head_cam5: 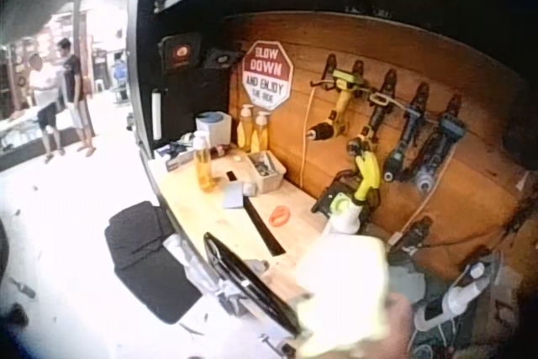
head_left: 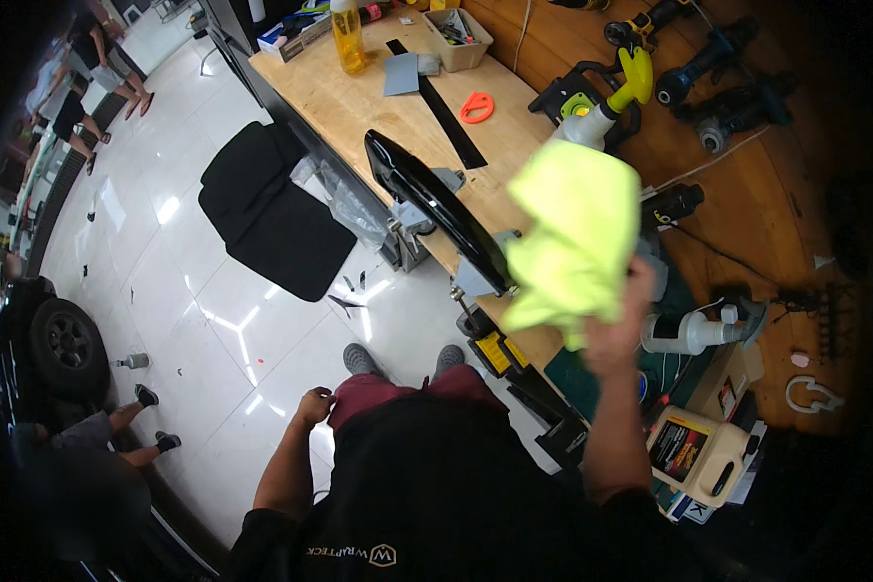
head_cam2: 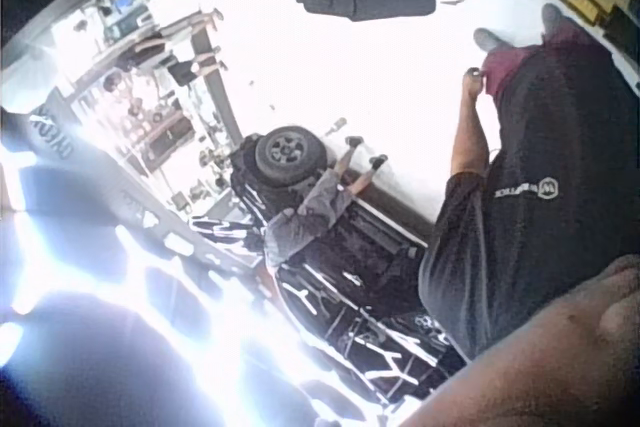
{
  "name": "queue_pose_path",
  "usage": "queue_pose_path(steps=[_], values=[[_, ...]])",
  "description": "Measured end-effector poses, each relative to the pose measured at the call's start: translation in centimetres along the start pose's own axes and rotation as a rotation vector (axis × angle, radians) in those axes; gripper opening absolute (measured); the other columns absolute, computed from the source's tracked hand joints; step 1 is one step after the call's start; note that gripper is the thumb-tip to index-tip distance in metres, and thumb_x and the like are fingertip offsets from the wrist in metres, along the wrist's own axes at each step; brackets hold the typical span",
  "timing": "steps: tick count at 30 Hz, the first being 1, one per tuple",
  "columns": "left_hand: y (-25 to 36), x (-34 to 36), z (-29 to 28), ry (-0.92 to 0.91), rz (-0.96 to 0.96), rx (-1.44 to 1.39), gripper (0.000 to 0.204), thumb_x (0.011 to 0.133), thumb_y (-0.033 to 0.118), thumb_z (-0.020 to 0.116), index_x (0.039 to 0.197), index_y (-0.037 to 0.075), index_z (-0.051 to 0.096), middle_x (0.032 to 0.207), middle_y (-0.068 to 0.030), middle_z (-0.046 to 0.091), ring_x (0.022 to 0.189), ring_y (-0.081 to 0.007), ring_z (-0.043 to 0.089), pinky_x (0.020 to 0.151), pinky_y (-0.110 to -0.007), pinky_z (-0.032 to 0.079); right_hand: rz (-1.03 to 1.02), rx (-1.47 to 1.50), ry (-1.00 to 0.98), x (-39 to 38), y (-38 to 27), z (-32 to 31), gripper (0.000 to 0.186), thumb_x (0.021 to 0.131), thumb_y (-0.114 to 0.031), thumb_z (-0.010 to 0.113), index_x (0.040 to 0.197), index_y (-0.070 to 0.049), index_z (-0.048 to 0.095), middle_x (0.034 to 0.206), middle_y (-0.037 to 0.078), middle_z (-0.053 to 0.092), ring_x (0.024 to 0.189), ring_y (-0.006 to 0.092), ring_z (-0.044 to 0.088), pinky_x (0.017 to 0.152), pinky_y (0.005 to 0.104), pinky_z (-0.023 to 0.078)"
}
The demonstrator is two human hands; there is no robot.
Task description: The person applies a black vinyl wrap to a car side mirror. They use a squeegee to smooth the surface, a knife to trim excess material, and a heat gun to soften the vinyl for better adhesion. The person also wipes the mirror with a cloth during the process.
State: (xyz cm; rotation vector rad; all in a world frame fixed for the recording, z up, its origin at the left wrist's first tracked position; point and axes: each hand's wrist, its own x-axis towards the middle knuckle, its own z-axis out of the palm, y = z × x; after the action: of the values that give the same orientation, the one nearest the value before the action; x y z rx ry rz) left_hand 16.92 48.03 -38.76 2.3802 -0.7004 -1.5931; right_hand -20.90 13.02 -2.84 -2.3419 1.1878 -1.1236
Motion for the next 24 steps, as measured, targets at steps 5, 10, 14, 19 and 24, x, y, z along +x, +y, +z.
queue_pose_path(steps=[5,10,14,19,24], values=[[-2.6,4.1,-2.1,-0.014,0.365,0.421,0.035,0.085,0.032,0.063,0.103,0.002,0.068,0.094,-0.0215,0.069,0.088,-0.0293,0.068,0.078,-0.04,0.053,-0.252,-0.271,-0.245,5.2,-5.2,13.7,0.034,0.081,-0.007,0.056,0.113,0.001,0.048,0.138,0.034,0.037,0.128,0.0508,0.037,0.108,0.058,0.029],[3.6,3.0,-6.5,-0.013,0.077,-0.333,0.031,0.088,0.017,0.06,0.111,-0.003,0.06,0.083,-0.0101,0.066,0.064,-0.0168,0.063,0.053,-0.029,0.048,-0.147,-0.581,-0.192,9.6,-7.4,19.4,0.035,0.087,-0.015,0.05,0.118,0.001,0.049,0.137,0.032,0.041,0.125,0.0459,0.044,0.108,0.0513,0.033],[1.3,4.0,-9.2,-0.05,0.086,-0.322,0.029,0.088,0.016,0.059,0.112,-0.001,0.06,0.082,-0.0075,0.064,0.064,-0.0155,0.062,0.051,-0.026,0.046,-0.1,-0.356,-0.026,4.1,-5.4,16.9,0.03,0.083,-0.009,0.055,0.112,0.0,0.05,0.134,0.031,0.044,0.124,0.0459,0.045,0.107,0.0519,0.034],[-4.1,4.9,-10.9,-0.071,-0.039,-0.378,0.021,0.089,0.012,0.054,0.105,0.0,0.061,0.079,-0.0066,0.063,0.059,-0.0159,0.061,0.048,-0.027,0.045,0.435,-0.347,-0.008,-7.6,-2.6,8.9,0.043,0.084,-0.014,0.063,0.123,0.0,0.051,0.115,0.024,0.059,0.106,0.0401,0.057,0.092,0.0475,0.045],[-6.6,4.8,-10.3,-0.104,0.111,-0.228,0.028,0.087,0.017,0.06,0.107,-0.004,0.062,0.078,-0.0089,0.065,0.064,-0.0182,0.063,0.057,-0.029,0.051,0.613,-0.402,0.553,-14.2,0.0,0.3,0.031,0.095,-0.006,0.044,0.124,0.003,0.046,0.116,0.017,0.055,0.108,0.0264,0.053,0.096,0.0366,0.04]])
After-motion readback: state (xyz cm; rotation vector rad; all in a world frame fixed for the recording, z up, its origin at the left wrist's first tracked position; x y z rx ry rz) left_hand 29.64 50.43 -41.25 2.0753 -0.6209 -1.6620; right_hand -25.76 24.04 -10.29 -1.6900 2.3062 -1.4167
